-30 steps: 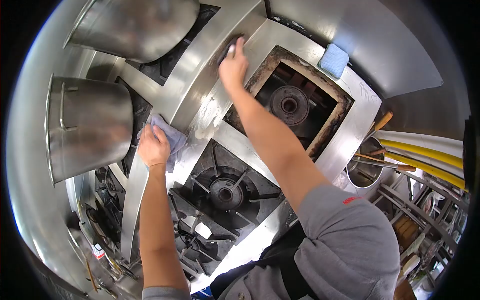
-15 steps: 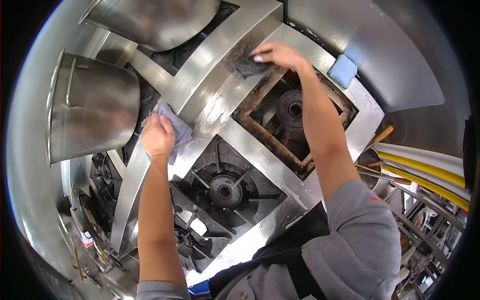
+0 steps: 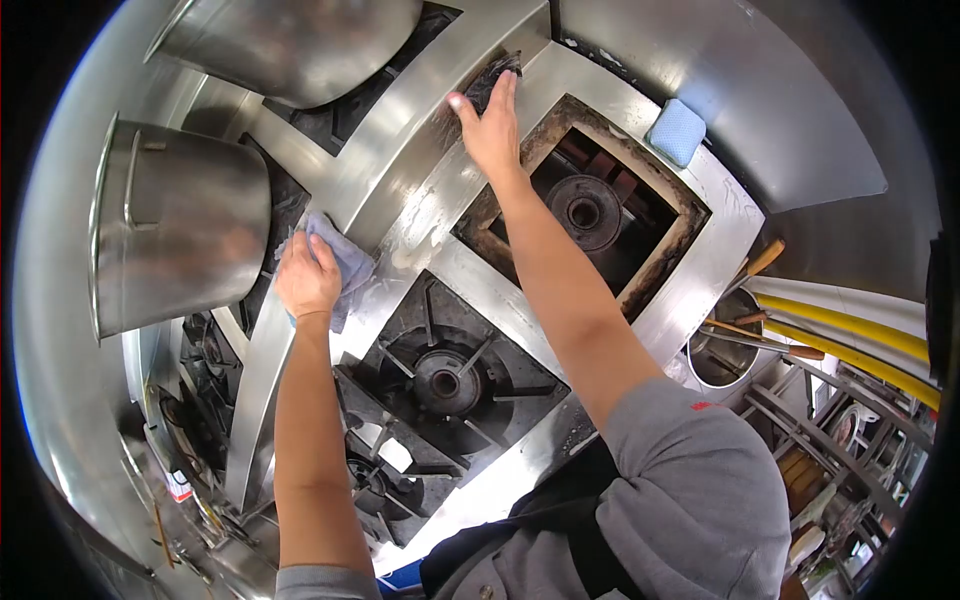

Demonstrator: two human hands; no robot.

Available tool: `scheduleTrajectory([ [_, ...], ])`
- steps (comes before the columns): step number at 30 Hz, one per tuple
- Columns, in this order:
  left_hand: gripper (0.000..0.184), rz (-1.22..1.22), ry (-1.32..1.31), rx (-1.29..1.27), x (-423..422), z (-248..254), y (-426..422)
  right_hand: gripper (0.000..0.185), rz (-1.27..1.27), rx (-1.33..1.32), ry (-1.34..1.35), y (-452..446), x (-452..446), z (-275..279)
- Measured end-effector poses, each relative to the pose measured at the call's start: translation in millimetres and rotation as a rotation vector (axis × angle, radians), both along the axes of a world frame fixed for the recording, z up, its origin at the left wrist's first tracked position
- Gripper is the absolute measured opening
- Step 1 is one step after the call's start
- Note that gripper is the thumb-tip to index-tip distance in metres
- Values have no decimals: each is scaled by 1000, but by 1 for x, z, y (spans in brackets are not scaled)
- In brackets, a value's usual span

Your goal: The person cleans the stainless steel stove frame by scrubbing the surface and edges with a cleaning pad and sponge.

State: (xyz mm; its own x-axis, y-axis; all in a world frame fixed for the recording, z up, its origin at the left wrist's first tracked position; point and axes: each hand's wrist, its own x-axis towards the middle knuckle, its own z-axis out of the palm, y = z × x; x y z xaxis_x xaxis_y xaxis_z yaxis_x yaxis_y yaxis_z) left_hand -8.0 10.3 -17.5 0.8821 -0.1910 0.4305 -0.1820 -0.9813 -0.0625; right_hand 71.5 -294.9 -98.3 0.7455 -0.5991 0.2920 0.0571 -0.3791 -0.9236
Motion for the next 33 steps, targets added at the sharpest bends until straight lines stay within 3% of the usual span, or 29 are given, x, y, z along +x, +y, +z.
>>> scheduleTrajectory([
  [3, 31, 2, -2, -3, 0, 0, -1, 84, -18, 94, 1, -5, 10, -4],
  [4, 31, 2, 1, -5, -2, 1, -1, 68, -97, 44, -18, -4, 11, -2],
  [7, 31, 9, 14, -10, -1, 3, -3, 58, -120, 151, 121, -8, -3, 13],
  [10, 31, -4, 9, -2, 0, 3, -1, 50, -248, 240, 35, -13, -3, 8],
  [15, 31, 43, 99, 10, -1, 5, -3, 46, -337, 142, -128, -11, 6, 1],
  [19, 31, 1, 4, -13, 0, 1, -2, 43, -327, -22, -236, -13, 31, -13],
  [23, 30, 5, 17, -8, 0, 1, 0, 43, -291, 39, -304, -18, 49, -10],
  [25, 30, 9, 38, -4, 0, 2, -2, 43, -281, 358, -266, -20, 55, -2],
  [29, 29, -9, 8, -10, -1, 2, 0, 51, -289, 406, -232, 11, 52, 6],
  [33, 29, -2, 23, 2, -1, 3, -2, 57, -83, 325, -81, 105, -17, 6],
])
